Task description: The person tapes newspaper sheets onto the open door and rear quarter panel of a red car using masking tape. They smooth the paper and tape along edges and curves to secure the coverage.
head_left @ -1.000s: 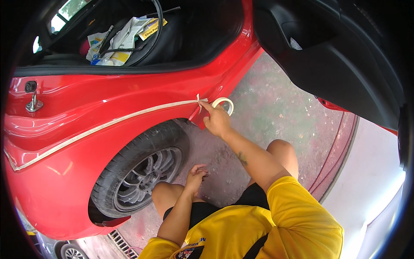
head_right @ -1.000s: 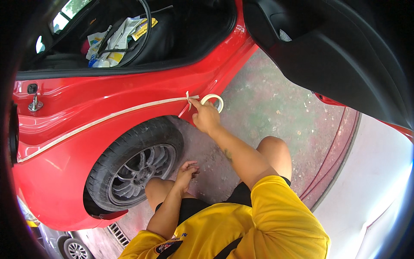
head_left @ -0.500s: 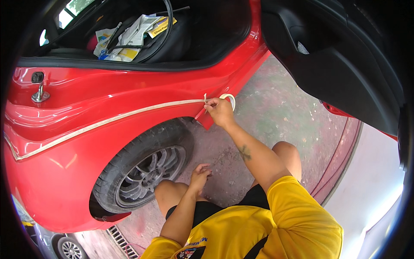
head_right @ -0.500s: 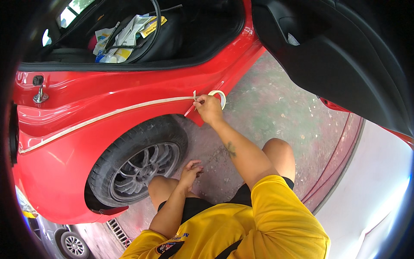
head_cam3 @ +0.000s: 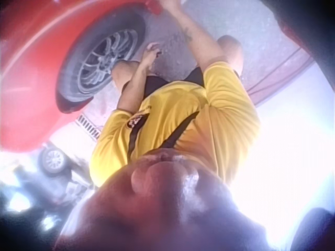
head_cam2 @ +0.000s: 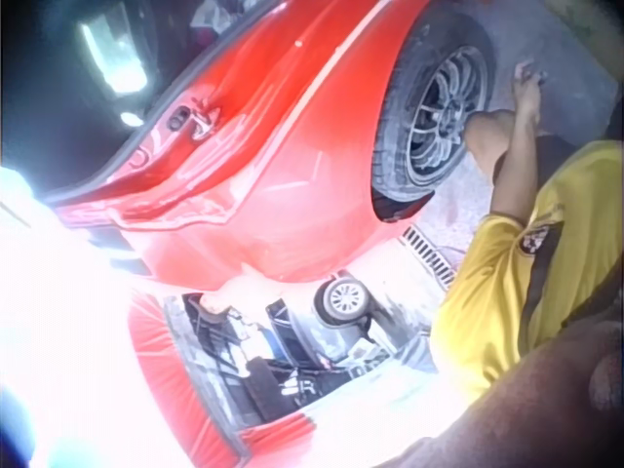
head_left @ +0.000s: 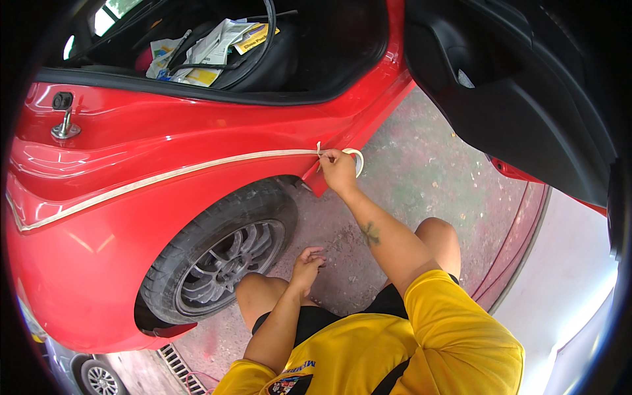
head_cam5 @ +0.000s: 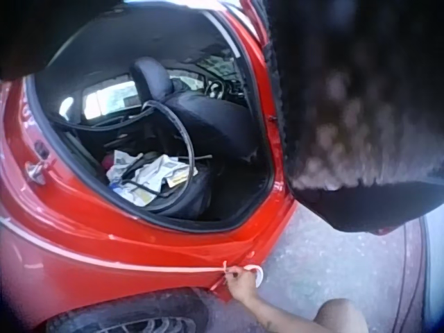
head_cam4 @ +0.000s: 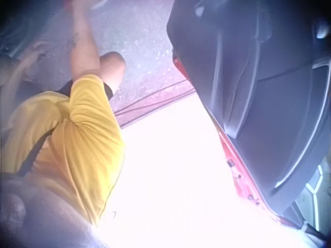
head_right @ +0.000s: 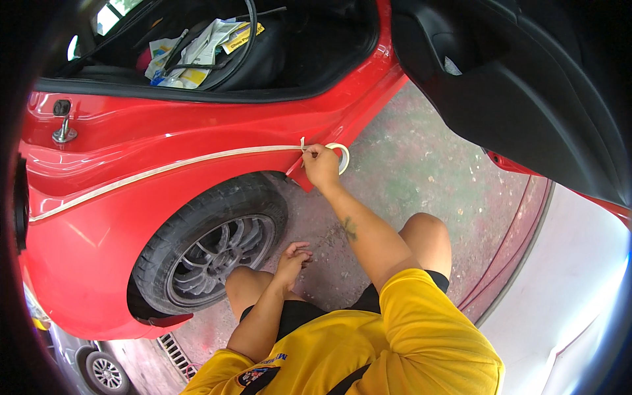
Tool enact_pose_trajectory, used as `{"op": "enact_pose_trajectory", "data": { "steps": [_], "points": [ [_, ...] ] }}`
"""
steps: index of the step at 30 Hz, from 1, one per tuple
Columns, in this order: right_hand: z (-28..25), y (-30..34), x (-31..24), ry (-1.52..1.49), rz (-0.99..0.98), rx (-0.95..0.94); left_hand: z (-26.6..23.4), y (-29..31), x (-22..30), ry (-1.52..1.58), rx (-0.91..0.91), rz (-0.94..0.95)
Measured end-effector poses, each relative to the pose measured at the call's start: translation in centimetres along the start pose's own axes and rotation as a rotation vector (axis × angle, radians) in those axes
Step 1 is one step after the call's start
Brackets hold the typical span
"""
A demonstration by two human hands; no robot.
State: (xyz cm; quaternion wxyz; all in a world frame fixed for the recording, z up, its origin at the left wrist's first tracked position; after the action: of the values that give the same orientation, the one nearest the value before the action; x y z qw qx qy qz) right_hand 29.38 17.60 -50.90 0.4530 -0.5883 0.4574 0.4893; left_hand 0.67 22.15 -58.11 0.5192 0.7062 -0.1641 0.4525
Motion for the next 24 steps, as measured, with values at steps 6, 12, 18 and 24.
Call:
{"op": "enact_pose_trajectory", "data": {
  "steps": [6,12,18,24],
  "points": [
    [-1.4,-0.9,1.8,-0.054,-0.022,-0.062,0.0,0.5,0.5,0.009,0.0,-0.001],
    [-1.8,-1.4,-0.8,0.282,-0.226,-0.163,-0.1,0.6,0.2,0.009,-0.002,0.012],
    [-1.4,-2.1,0.0,0.241,-0.226,-0.191,0.3,0.7,0.5,0.01,0.005,0.009],
    [-0.7,-1.7,1.5,-0.258,0.263,-0.178,0.1,0.6,0.3,0.025,0.002,0.004]
  ]
}}
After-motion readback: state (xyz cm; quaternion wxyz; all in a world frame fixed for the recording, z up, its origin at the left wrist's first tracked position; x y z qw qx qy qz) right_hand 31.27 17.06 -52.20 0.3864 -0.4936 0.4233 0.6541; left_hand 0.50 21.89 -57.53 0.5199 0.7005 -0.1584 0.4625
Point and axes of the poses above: each hand's wrist, its own y-axis away from the middle knuckle, its own z-axis out of the palm, x = y × z, the point moved 1 cm from there along -y, towards the middle knuckle, and after that the axes turned 5 degrees about x, right-handed, at the moved point
